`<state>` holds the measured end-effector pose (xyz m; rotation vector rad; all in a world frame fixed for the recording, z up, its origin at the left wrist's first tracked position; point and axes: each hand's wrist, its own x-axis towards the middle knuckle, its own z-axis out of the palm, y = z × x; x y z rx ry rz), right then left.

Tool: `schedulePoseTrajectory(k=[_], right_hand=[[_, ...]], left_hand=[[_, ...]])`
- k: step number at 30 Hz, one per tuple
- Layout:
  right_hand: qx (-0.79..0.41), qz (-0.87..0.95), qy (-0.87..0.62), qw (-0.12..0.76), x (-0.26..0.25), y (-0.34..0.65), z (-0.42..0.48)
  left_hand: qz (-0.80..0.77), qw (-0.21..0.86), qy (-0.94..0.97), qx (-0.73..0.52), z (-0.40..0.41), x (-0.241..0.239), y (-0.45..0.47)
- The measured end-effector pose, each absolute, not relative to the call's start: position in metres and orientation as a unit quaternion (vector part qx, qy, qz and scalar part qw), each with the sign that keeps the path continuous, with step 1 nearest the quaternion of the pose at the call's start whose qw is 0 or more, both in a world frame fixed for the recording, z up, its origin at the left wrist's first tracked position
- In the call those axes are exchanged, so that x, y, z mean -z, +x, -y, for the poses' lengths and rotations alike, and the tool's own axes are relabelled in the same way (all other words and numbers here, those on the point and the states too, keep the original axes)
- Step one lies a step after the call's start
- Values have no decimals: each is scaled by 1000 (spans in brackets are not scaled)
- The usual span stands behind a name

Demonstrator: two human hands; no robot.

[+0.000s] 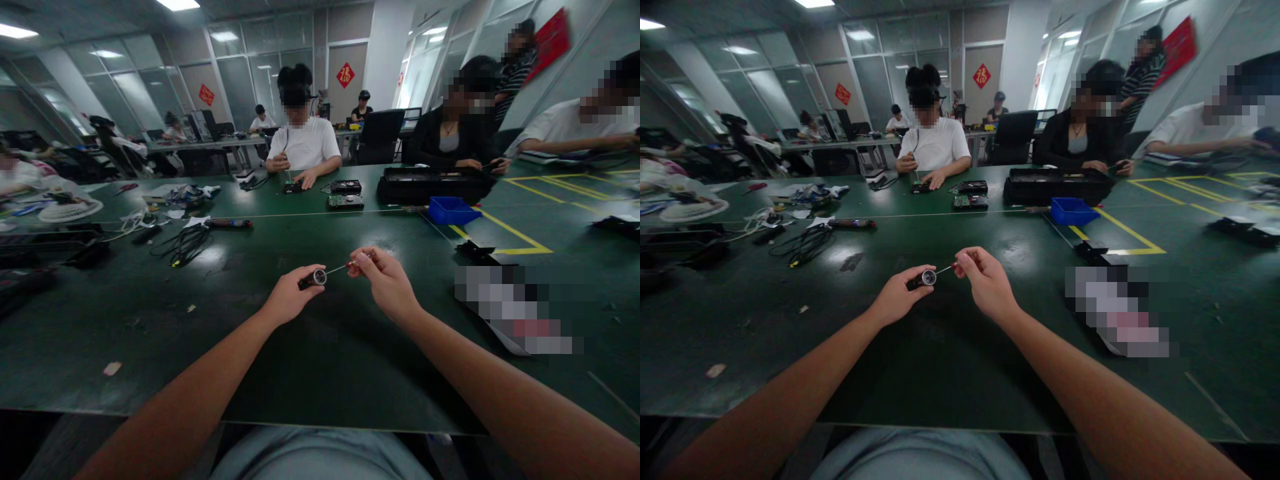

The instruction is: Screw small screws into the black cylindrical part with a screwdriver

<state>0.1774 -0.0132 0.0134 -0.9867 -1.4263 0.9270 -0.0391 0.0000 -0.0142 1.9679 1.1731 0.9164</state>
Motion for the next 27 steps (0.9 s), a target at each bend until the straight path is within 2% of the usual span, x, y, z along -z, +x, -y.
schedulePoseTrajectory(k=[5,11,19,27], right_hand=[[-515,470,-398,595,-7,177,4],[-612,367,-394,579,-9,180,1],[-446,512,-424,599,-8,179,4],[-258,678,-456,515,-20,181,20]], left_hand=[[-433,325,767,-343,0,12,-38],[-435,314,769,-346,0,14,-39],[-441,310,771,-339,0,12,-38],[-431,267,798,-325,0,15,-38]])
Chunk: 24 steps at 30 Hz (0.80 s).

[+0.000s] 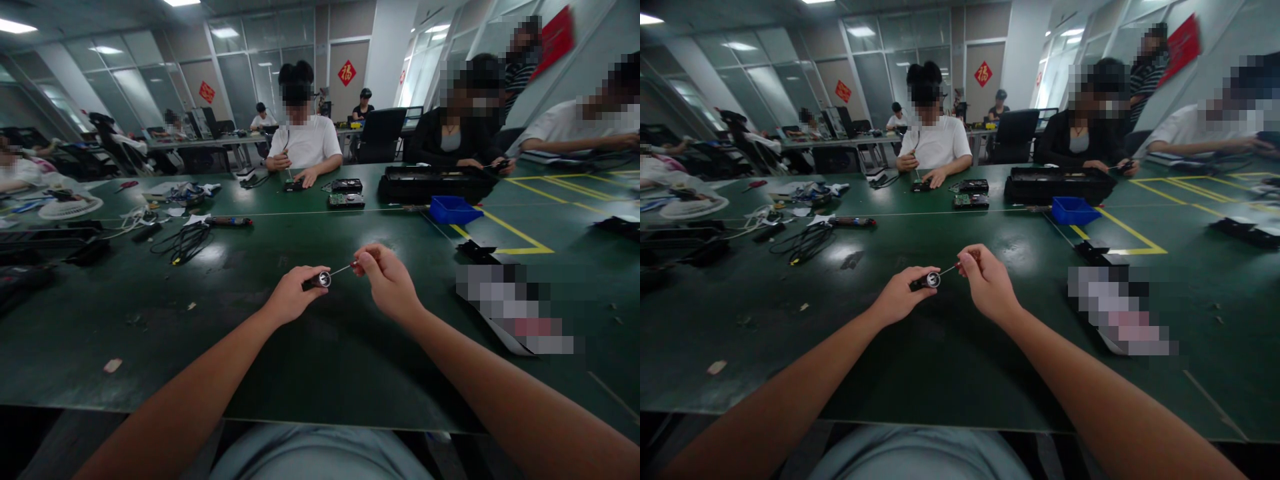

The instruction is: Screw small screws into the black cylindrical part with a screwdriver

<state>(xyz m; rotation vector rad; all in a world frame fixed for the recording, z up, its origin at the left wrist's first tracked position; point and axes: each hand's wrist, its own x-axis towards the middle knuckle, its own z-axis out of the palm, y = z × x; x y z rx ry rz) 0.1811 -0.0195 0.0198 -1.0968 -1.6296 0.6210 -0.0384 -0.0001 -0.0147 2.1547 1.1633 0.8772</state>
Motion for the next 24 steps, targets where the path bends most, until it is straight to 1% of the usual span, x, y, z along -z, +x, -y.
schedulePoseTrajectory(k=[5,9,15,21,24], right_hand=[[-132,788,-411,440,-25,182,26],[-83,805,-402,428,-26,183,26],[-141,756,-437,466,-26,183,25],[-217,722,-455,474,-23,181,23],[-262,685,-460,501,-22,180,21]], left_hand=[[-422,237,817,-314,-1,14,-38],[-434,238,813,-307,-2,13,-39],[-441,248,810,-296,-1,12,-39],[-439,269,798,-314,-1,14,-38],[-442,281,787,-326,-1,14,-39]])
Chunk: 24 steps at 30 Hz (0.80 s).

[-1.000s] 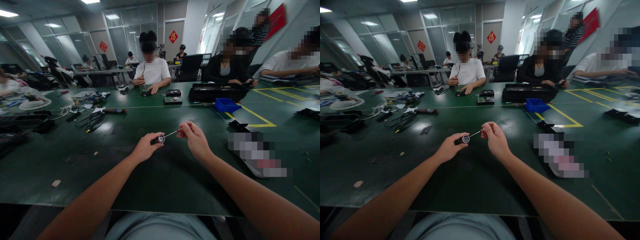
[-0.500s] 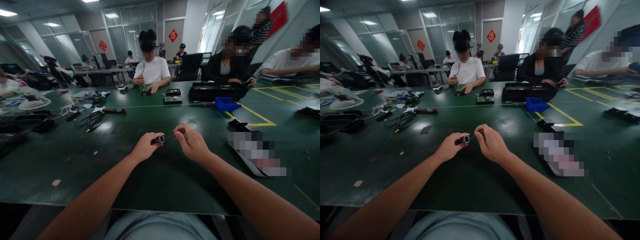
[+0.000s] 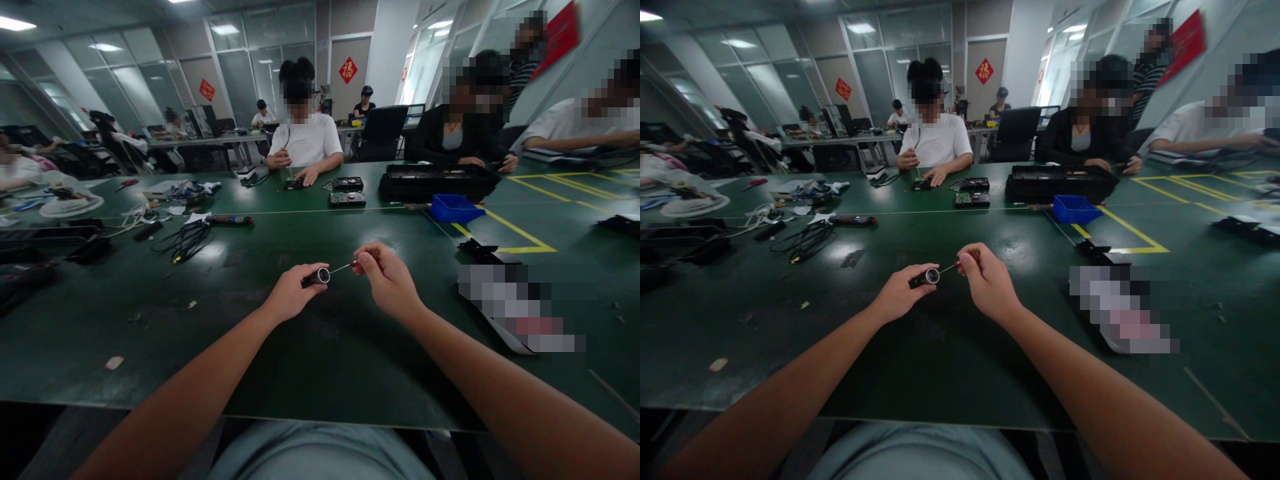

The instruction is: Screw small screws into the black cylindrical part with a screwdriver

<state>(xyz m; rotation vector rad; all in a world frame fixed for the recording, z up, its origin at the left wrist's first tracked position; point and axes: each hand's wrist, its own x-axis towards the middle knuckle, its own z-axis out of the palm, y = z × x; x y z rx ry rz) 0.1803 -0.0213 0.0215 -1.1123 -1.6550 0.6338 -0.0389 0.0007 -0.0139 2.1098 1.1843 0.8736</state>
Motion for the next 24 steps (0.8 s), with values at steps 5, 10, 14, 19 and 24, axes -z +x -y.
schedulePoseTrajectory(k=[5,10,14,19,24], right_hand=[[-307,643,-460,530,-22,180,18],[-258,667,-511,477,-25,183,19],[-207,712,-481,467,-27,183,23],[-187,775,-419,434,-33,182,28],[-173,763,-450,431,-35,182,30]], left_hand=[[-440,284,784,-334,0,14,-39],[-440,281,786,-331,1,15,-38],[-434,277,787,-340,0,15,-39],[-443,273,785,-336,-2,17,-41],[-436,274,790,-332,-1,18,-41]])
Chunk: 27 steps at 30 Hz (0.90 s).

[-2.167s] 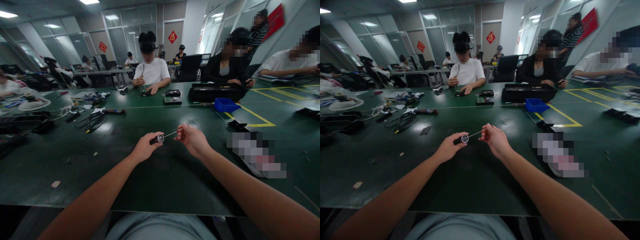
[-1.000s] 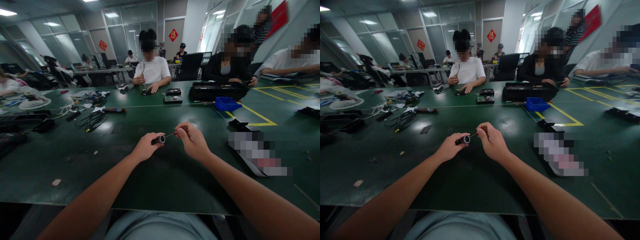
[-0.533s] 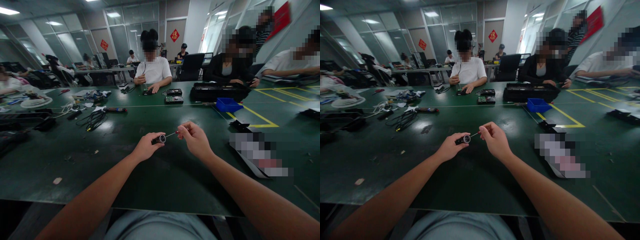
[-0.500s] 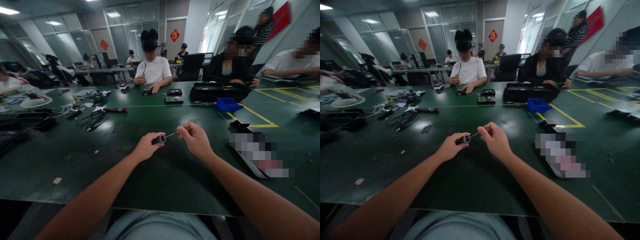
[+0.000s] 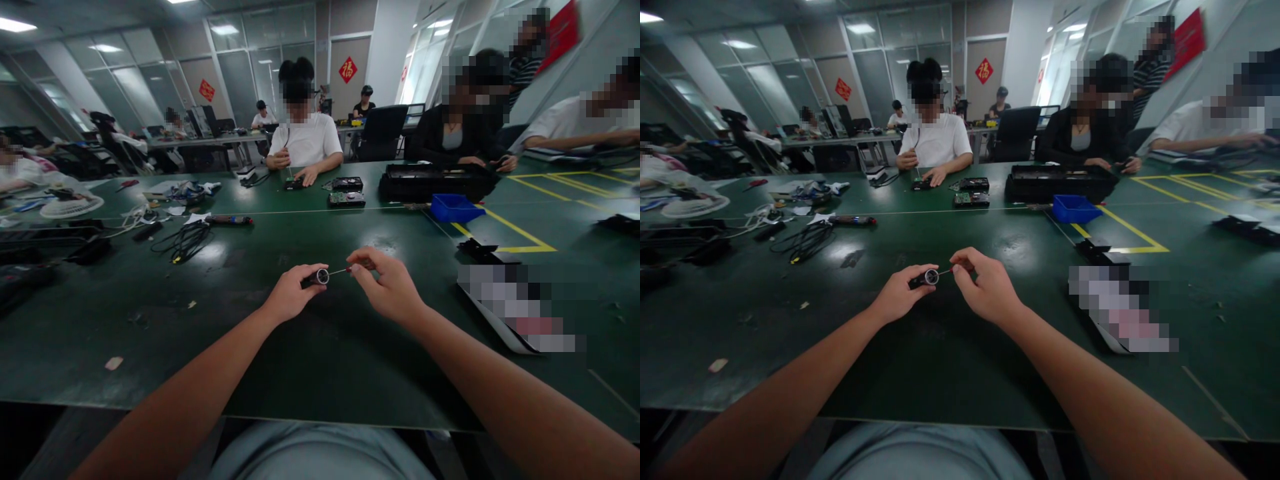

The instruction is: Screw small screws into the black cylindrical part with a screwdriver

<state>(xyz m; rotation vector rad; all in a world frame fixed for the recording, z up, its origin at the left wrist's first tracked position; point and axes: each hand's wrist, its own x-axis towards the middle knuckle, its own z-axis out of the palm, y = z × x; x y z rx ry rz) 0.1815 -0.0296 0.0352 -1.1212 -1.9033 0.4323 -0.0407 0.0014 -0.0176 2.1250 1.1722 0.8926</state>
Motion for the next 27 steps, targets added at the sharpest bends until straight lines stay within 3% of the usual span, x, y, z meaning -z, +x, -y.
schedulePoseTrajectory(k=[15,19,27], right_hand=[[-180,755,-481,407,-30,182,29],[-214,726,-472,452,-23,181,26],[-395,572,-436,571,-14,175,13]], left_hand=[[-449,279,777,-342,-1,15,-42],[-452,279,773,-346,-1,15,-42],[-432,282,788,-337,1,14,-39]])
